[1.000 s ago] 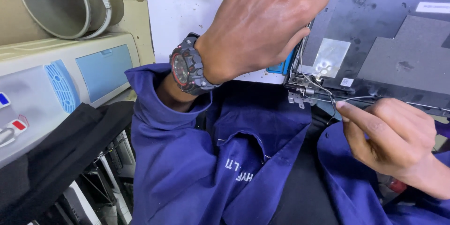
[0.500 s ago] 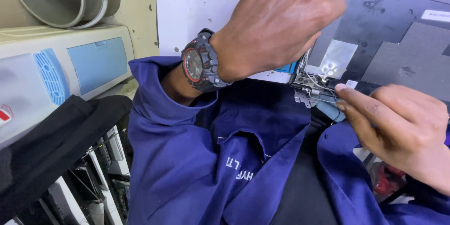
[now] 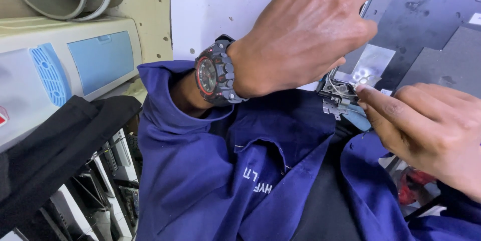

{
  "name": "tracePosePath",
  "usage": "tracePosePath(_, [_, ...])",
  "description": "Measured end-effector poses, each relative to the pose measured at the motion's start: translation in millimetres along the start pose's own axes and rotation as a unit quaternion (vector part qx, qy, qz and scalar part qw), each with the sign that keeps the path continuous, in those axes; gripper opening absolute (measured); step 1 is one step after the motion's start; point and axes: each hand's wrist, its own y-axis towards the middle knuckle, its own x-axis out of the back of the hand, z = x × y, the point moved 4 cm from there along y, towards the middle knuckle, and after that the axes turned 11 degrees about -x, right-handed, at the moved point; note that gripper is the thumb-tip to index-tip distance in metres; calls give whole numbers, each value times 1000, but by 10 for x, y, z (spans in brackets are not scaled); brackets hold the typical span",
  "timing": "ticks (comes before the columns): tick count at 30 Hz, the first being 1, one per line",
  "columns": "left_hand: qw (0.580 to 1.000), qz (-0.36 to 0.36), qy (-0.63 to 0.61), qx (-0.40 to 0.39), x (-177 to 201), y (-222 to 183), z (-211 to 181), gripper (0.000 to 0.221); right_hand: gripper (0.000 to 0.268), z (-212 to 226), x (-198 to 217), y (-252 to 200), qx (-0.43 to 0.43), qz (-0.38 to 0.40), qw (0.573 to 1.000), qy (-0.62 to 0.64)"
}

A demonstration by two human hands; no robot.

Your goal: Routing and securing internal wiring for a laptop screen assembly during repair.

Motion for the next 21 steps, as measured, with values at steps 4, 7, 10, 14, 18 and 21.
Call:
tracePosePath(4, [999, 27, -18, -12, 1, -27, 1, 37, 14, -32, -17, -10, -26, 12, 1000, 6])
tracePosePath(7, [999, 39, -16, -14, 28, -32, -7, 48, 12, -55, -33, -19, -30, 13, 999, 0])
tracePosePath(10, [999, 33, -20, -15, 33, -49, -5, 50, 11, -65, -55, -24, -39, 7, 999, 11])
tracePosePath(14, [999, 32, 0, -16, 32, -58, -13, 51, 14, -51, -58, 1, -37, 4, 999, 31])
tracePosePath(18, [1000, 14, -7, -9, 68, -35, -37, 46, 12, -50, -103, 10, -34, -7, 999, 34])
tracePosePath(21, [1000, 21, -8, -4, 89, -43, -56, 47, 8, -57, -114, 26, -16, -27, 999, 43])
